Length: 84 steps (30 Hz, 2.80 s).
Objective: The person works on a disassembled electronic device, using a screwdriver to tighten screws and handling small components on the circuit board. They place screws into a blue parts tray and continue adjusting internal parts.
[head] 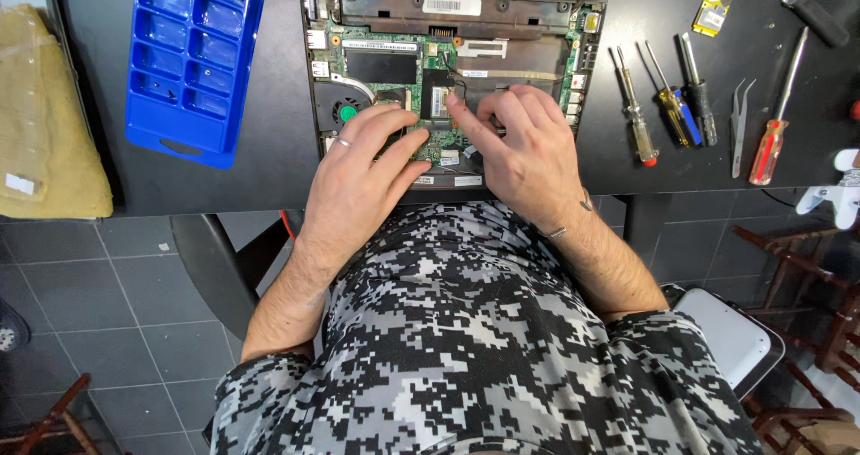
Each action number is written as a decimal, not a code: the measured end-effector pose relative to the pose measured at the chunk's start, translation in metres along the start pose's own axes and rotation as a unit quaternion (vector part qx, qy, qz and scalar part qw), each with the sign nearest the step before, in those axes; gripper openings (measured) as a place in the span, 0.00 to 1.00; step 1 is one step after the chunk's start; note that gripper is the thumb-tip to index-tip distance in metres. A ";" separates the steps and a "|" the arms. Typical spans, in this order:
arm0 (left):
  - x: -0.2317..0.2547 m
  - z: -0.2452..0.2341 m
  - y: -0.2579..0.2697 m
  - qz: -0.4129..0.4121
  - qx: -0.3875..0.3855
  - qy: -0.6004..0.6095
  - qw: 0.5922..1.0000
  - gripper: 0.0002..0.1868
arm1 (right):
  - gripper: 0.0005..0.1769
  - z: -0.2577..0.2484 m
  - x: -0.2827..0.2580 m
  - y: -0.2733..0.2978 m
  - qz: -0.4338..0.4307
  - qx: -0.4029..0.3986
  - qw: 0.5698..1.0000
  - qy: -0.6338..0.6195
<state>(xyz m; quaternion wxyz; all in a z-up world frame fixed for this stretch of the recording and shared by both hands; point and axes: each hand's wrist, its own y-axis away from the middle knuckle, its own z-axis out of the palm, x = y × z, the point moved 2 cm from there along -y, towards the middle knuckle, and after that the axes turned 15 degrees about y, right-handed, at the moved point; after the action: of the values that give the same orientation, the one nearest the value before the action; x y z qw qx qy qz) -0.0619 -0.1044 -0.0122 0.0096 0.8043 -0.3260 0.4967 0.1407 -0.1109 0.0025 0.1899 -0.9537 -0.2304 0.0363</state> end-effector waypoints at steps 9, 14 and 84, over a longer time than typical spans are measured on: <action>0.003 -0.001 -0.003 0.021 0.046 0.018 0.999 0.14 | 0.18 0.002 0.005 -0.001 0.009 -0.002 0.999 -0.038; 0.002 0.000 -0.002 0.022 0.050 0.023 0.998 0.13 | 0.18 0.004 0.005 0.002 0.011 -0.007 0.999 -0.047; 0.014 -0.010 0.000 -0.008 0.095 0.094 0.991 0.02 | 0.20 -0.038 0.190 0.056 0.383 0.003 0.910 -0.157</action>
<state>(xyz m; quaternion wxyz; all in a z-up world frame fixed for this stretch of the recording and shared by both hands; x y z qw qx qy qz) -0.0656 -0.1077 0.0039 -0.0329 0.7541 -0.2684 0.5985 0.3396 -0.0835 0.0200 0.1262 -0.9501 0.1259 0.2559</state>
